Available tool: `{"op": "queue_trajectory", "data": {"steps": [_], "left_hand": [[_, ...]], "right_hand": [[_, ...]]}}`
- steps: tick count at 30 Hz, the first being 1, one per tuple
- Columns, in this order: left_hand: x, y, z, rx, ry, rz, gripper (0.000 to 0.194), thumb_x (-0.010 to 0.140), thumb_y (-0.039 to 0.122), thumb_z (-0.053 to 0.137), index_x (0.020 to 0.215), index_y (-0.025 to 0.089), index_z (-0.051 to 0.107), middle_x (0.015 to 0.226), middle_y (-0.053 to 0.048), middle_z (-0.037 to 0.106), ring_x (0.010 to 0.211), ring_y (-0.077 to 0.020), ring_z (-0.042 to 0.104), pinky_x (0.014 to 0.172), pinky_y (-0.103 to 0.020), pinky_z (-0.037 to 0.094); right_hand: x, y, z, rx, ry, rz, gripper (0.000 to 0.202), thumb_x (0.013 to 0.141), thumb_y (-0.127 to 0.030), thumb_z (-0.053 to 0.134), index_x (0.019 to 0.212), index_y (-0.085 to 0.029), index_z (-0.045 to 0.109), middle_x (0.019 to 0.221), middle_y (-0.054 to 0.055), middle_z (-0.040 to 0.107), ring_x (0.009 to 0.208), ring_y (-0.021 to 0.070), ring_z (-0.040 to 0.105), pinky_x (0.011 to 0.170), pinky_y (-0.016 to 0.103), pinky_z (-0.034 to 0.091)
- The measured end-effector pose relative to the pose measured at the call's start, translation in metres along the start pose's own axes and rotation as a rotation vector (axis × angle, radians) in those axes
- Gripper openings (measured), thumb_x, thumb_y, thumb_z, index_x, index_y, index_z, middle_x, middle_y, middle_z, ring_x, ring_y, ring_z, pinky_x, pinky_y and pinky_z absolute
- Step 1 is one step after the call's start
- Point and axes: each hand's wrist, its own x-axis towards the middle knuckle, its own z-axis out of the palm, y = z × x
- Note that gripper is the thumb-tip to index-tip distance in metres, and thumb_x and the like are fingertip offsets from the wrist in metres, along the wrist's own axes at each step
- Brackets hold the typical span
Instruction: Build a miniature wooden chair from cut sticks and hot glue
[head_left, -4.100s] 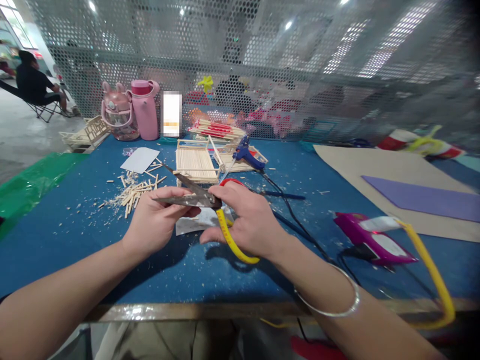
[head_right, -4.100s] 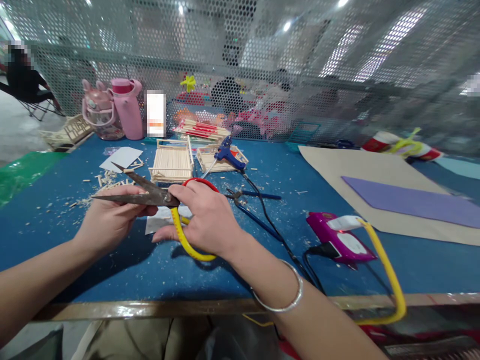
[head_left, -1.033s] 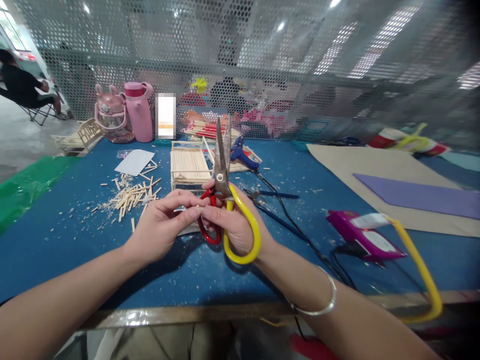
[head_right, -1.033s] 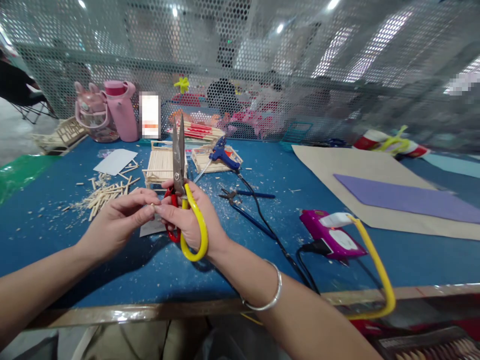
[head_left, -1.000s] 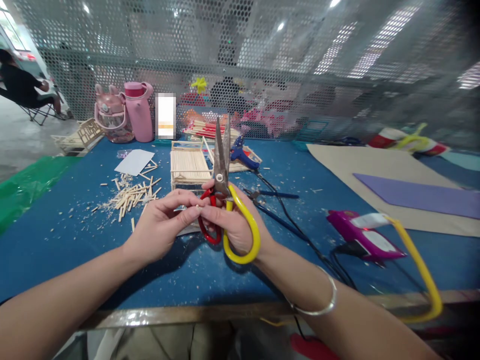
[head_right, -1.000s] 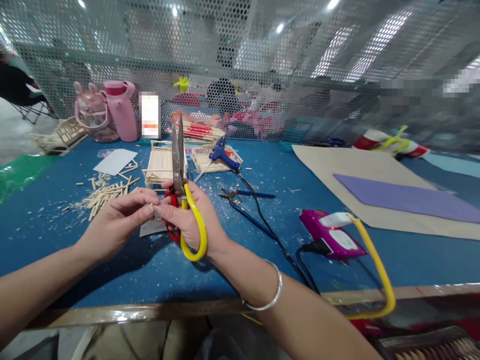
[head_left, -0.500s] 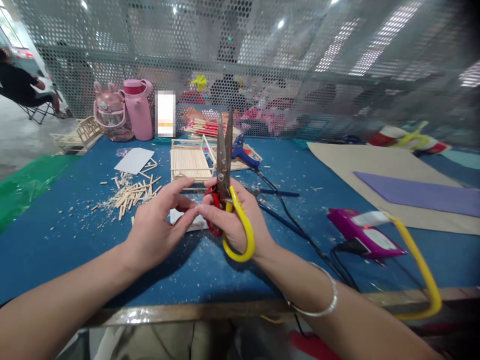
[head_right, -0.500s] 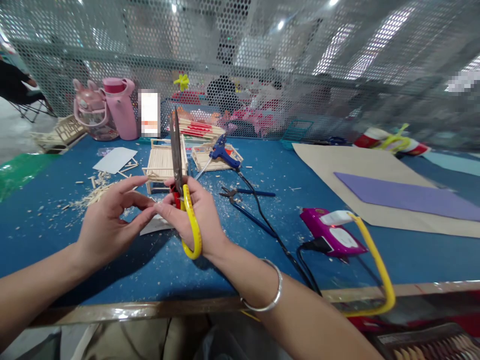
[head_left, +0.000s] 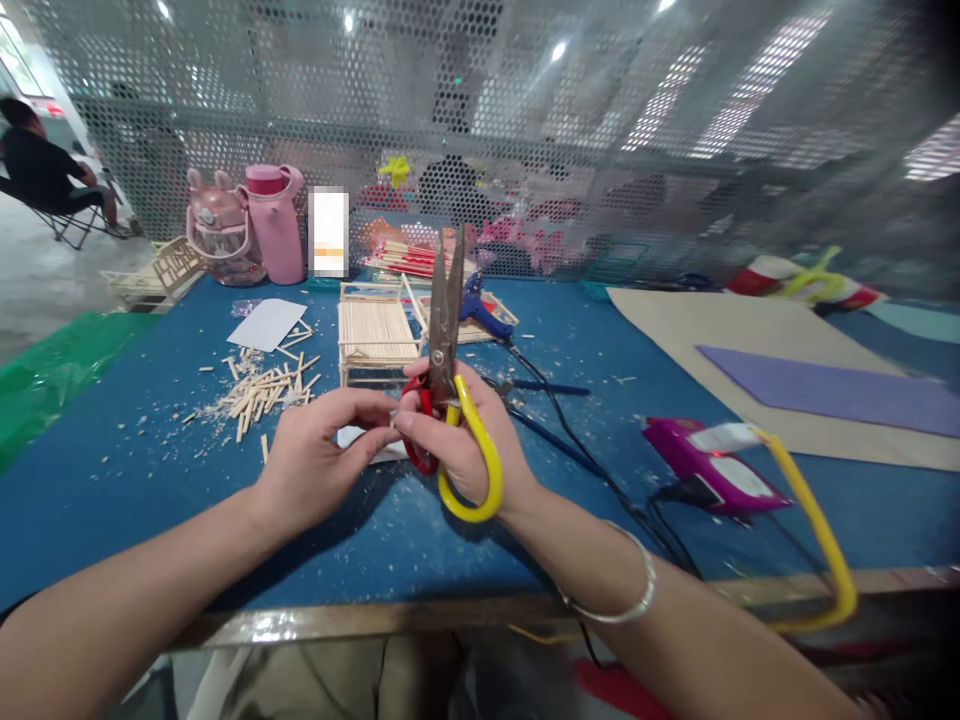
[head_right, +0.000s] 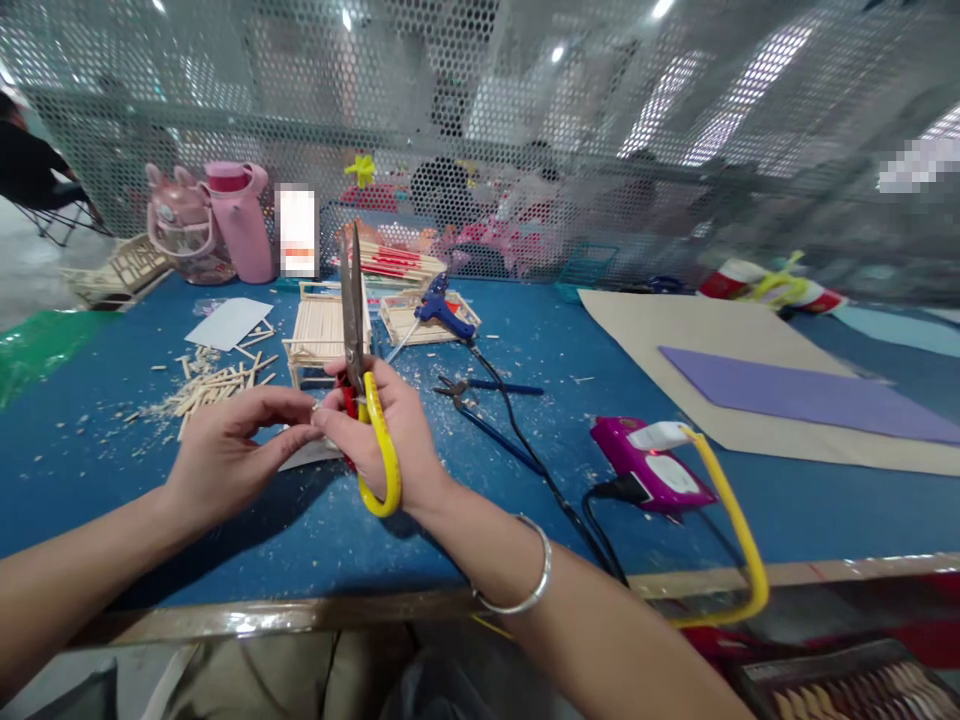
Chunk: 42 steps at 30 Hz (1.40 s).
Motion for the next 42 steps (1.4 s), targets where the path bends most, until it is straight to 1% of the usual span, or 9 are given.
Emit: {"op": "queue_trajectory", "data": {"steps": [5, 9, 13, 17, 25, 29, 33, 36, 42], "left_hand": [[0.0, 0.003, -0.004, 0.117, -0.031, 0.067, 0.044, 0.08, 0.013, 0.061, 0.123, 0.02, 0.053, 0.078, 0.001, 0.072, 0.068, -0.0115, 0.067, 0.067, -0.021, 0.053], [0.0, 0.002, -0.006, 0.183, -0.032, 0.077, 0.046, 0.08, 0.013, 0.06, 0.125, 0.019, 0.051, 0.079, -0.001, 0.072, 0.074, -0.013, 0.067, 0.074, -0.024, 0.053], [0.001, -0.001, -0.003, -0.043, -0.018, -0.125, 0.043, 0.078, 0.022, 0.067, 0.119, 0.016, 0.055, 0.076, -0.001, 0.07, 0.068, -0.0124, 0.066, 0.067, -0.022, 0.053], [0.004, 0.003, -0.002, -0.339, -0.109, -0.414, 0.018, 0.079, 0.031, 0.065, 0.087, 0.015, 0.067, 0.075, -0.003, 0.069, 0.065, -0.0109, 0.062, 0.06, -0.019, 0.05], [0.011, 0.003, -0.001, -0.747, -0.296, -0.85, 0.031, 0.074, 0.044, 0.069, 0.068, 0.014, 0.071, 0.063, -0.003, 0.066, 0.057, -0.0096, 0.054, 0.057, -0.02, 0.045], [0.01, 0.003, 0.002, -0.942, -0.28, -1.009, 0.028, 0.066, 0.04, 0.077, 0.066, 0.013, 0.071, 0.061, -0.003, 0.065, 0.054, -0.0084, 0.055, 0.054, -0.018, 0.045], [0.012, 0.005, 0.002, -0.951, -0.115, -0.954, 0.023, 0.066, 0.036, 0.078, 0.068, 0.014, 0.072, 0.059, -0.001, 0.065, 0.054, -0.0071, 0.056, 0.056, -0.016, 0.046], [0.015, 0.005, -0.001, -0.913, 0.005, -0.852, 0.019, 0.068, 0.035, 0.078, 0.071, 0.016, 0.072, 0.063, 0.0, 0.068, 0.055, -0.0063, 0.057, 0.056, -0.015, 0.046], [0.012, -0.005, -0.003, -0.804, 0.09, -0.639, 0.015, 0.075, 0.034, 0.072, 0.077, 0.019, 0.07, 0.064, 0.002, 0.066, 0.057, -0.0068, 0.056, 0.057, -0.016, 0.045]], "right_hand": [[0.002, 0.003, 0.0, -0.008, -0.007, -0.015, 0.034, 0.065, -0.023, 0.071, 0.092, -0.022, 0.051, 0.063, -0.009, 0.052, 0.046, 0.004, 0.044, 0.044, 0.018, 0.038], [0.002, 0.005, -0.002, -0.079, -0.012, -0.067, 0.032, 0.064, -0.018, 0.071, 0.091, -0.02, 0.054, 0.065, -0.007, 0.054, 0.057, 0.0056, 0.051, 0.055, 0.02, 0.044], [0.003, 0.004, -0.005, -0.043, 0.003, -0.075, 0.03, 0.067, -0.018, 0.069, 0.092, -0.02, 0.054, 0.066, -0.007, 0.055, 0.054, 0.0047, 0.05, 0.053, 0.019, 0.043], [0.004, 0.002, -0.007, -0.004, 0.019, -0.051, 0.032, 0.067, -0.024, 0.072, 0.092, -0.022, 0.052, 0.067, -0.007, 0.056, 0.05, 0.0044, 0.048, 0.049, 0.019, 0.043], [0.001, 0.009, -0.009, -0.126, -0.006, -0.105, 0.026, 0.071, -0.017, 0.065, 0.095, -0.021, 0.054, 0.072, -0.005, 0.056, 0.058, 0.0049, 0.055, 0.056, 0.018, 0.048], [0.0, 0.014, -0.01, -0.214, 0.017, -0.165, 0.025, 0.073, -0.019, 0.064, 0.096, -0.021, 0.054, 0.074, -0.004, 0.056, 0.06, 0.0055, 0.054, 0.056, 0.018, 0.047], [0.003, 0.01, -0.015, -0.348, -0.002, -0.156, 0.037, 0.073, -0.031, 0.067, 0.105, -0.023, 0.051, 0.08, -0.003, 0.054, 0.061, 0.0067, 0.05, 0.054, 0.02, 0.045], [0.006, 0.004, -0.021, -0.568, -0.081, -0.218, 0.045, 0.069, -0.037, 0.07, 0.106, -0.022, 0.05, 0.087, -0.001, 0.056, 0.071, 0.011, 0.052, 0.064, 0.026, 0.046], [0.01, 0.001, -0.024, -0.895, -0.21, -0.276, 0.063, 0.062, -0.051, 0.075, 0.111, -0.017, 0.054, 0.101, 0.008, 0.06, 0.09, 0.0215, 0.054, 0.079, 0.037, 0.045]]}}
